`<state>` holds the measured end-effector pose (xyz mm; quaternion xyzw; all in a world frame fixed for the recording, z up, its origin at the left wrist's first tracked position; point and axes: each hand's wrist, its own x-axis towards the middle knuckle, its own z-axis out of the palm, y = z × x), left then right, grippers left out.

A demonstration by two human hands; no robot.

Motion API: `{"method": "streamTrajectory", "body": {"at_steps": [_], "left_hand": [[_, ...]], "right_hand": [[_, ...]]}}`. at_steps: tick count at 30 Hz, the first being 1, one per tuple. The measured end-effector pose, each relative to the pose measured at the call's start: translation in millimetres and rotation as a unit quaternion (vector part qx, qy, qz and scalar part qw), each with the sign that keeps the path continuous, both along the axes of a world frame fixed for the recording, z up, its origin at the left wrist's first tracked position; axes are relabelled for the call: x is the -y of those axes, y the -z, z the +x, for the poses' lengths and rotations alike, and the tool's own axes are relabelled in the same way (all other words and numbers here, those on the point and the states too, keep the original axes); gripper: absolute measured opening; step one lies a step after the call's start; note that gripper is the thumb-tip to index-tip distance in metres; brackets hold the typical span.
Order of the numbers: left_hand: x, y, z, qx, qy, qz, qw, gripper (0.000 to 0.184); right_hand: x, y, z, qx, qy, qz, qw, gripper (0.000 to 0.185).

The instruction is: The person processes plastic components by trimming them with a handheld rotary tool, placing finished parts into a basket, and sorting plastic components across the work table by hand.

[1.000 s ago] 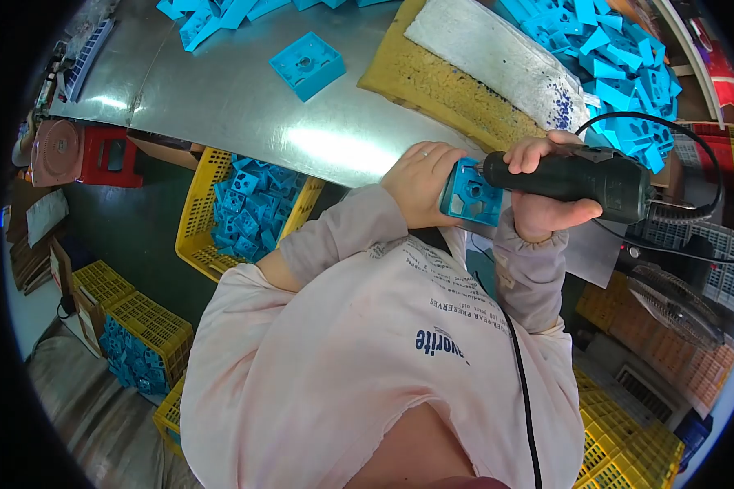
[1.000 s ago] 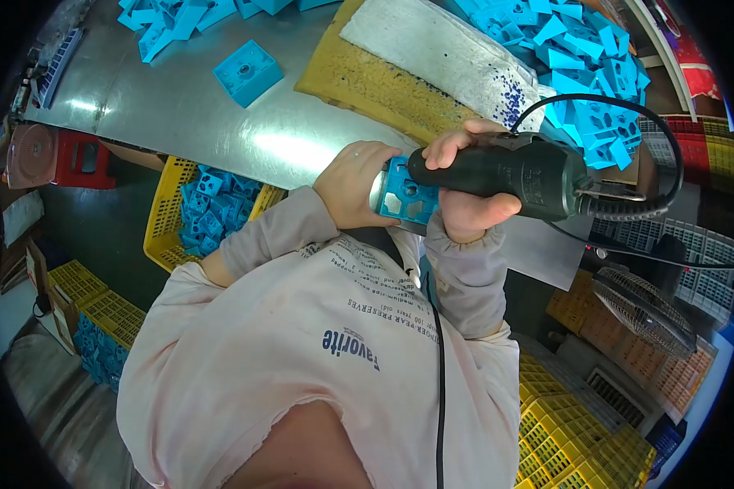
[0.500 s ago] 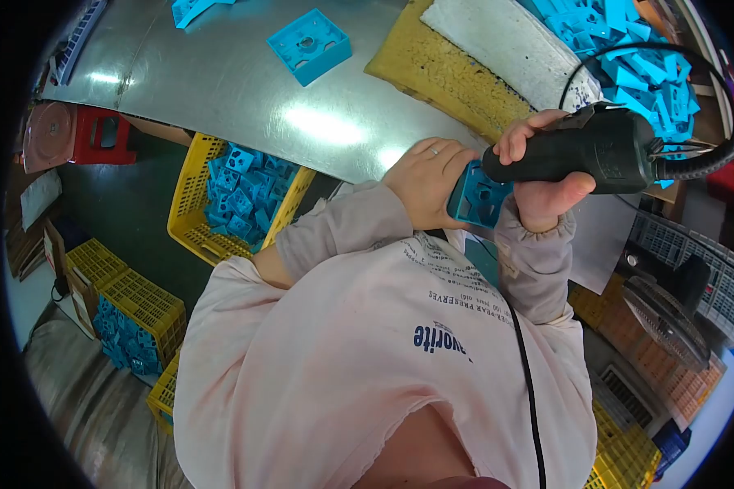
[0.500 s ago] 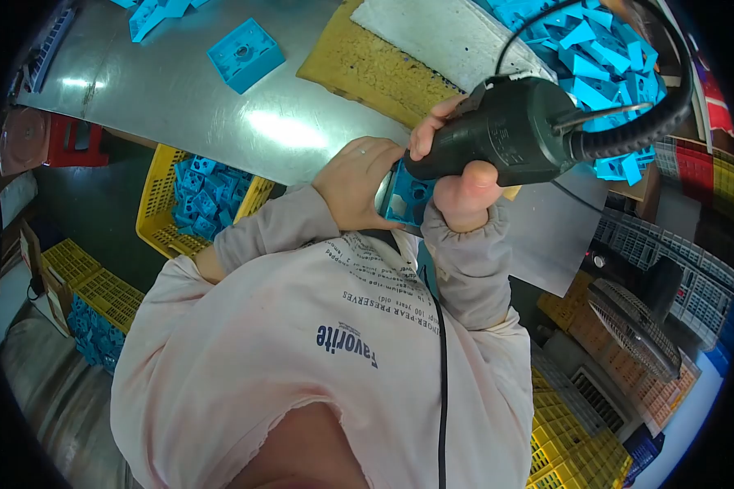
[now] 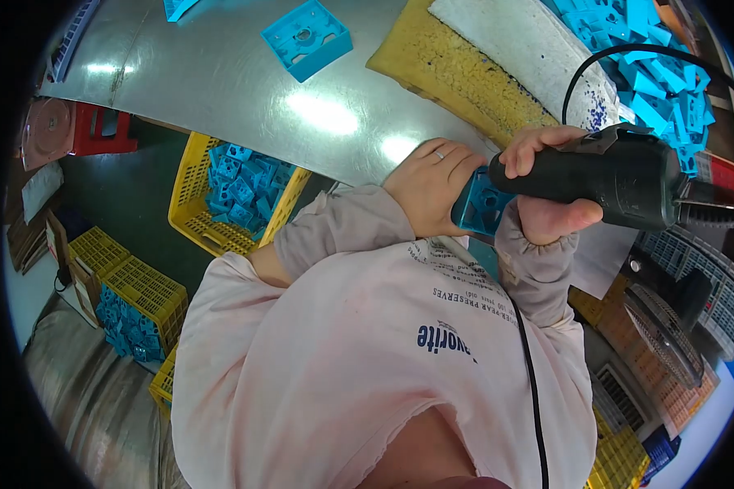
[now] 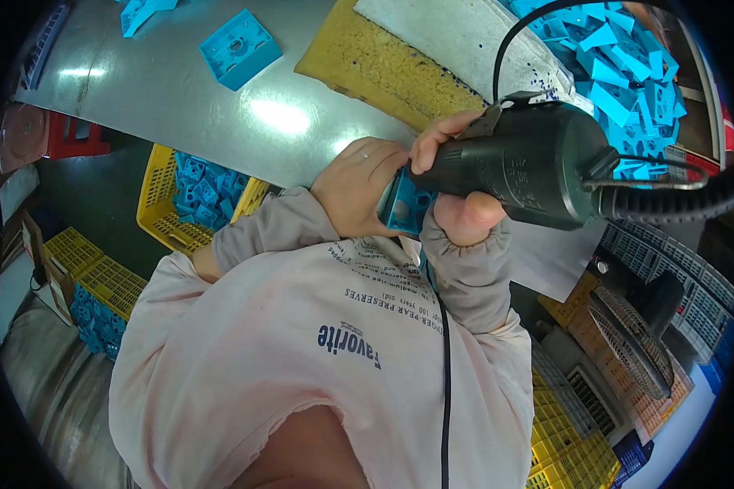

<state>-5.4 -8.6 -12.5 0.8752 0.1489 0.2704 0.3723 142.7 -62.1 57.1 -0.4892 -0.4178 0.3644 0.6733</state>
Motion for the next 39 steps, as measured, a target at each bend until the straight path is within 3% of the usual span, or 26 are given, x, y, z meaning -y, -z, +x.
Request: {"method": "streamTrajectory", "body": {"at_steps": [8, 11, 13, 15, 16, 17, 19, 21, 23, 25, 28, 36, 39], "left_hand": [[4, -7, -4, -0.003, 0.016, -0.009, 1.0, 0.088], [6, -1, -8, 0.029, 0.012, 0.004, 1.0, 0.091], [5, -7, -14, 0.088, -0.009, 0.004, 0.996, 0.093], [-2, -19, -29, 0.102, -0.067, 0.019, 0.992, 0.096], [-9, -31, -43, 0.105, -0.114, 0.047, 0.987, 0.096], [-18, -38, -55, 0.102, -0.171, 0.026, 0.98, 0.094], [-46, -40, -79, 0.122, -0.274, -0.003, 0.954, 0.09], [-75, -43, -108, 0.142, -0.355, 0.0, 0.924, 0.089], [-101, -44, -118, 0.141, -0.404, 0.007, 0.904, 0.09], [-126, -36, -127, 0.121, -0.417, 0.041, 0.9, 0.09], [-149, -15, -121, 0.107, -0.428, 0.023, 0.897, 0.086], [-155, 5, -116, 0.003, -0.398, 0.054, 0.916, 0.067], [-149, -1, -119, 0.003, -0.383, 0.065, 0.921, 0.075]], "right_hand": [[3, -1, -2, 0.017, 0.023, 0.041, 0.999, 0.098], [10, -3, 13, -0.101, 0.037, 0.161, 0.981, 0.095], [20, -27, 20, -0.105, 0.113, 0.268, 0.951, 0.092], [36, -39, 42, -0.082, 0.197, 0.269, 0.939, 0.089], [48, -34, 59, -0.122, 0.146, 0.271, 0.944, 0.089], [52, -32, 67, -0.117, 0.224, 0.229, 0.94, 0.084], [55, -14, 103, -0.211, 0.196, 0.215, 0.933, 0.073], [45, 3, 105, -0.115, 0.237, 0.262, 0.929, 0.051], [32, 19, 115, -0.057, 0.292, 0.201, 0.933, 0.038], [35, 32, 107, -0.001, 0.332, 0.103, 0.938, 0.037], [24, 34, 102, -0.005, 0.308, 0.164, 0.937, 0.037], [17, 48, 118, 0.018, 0.323, 0.175, 0.93, 0.034], [15, 53, 121, 0.038, 0.302, 0.154, 0.94, 0.037]]}}
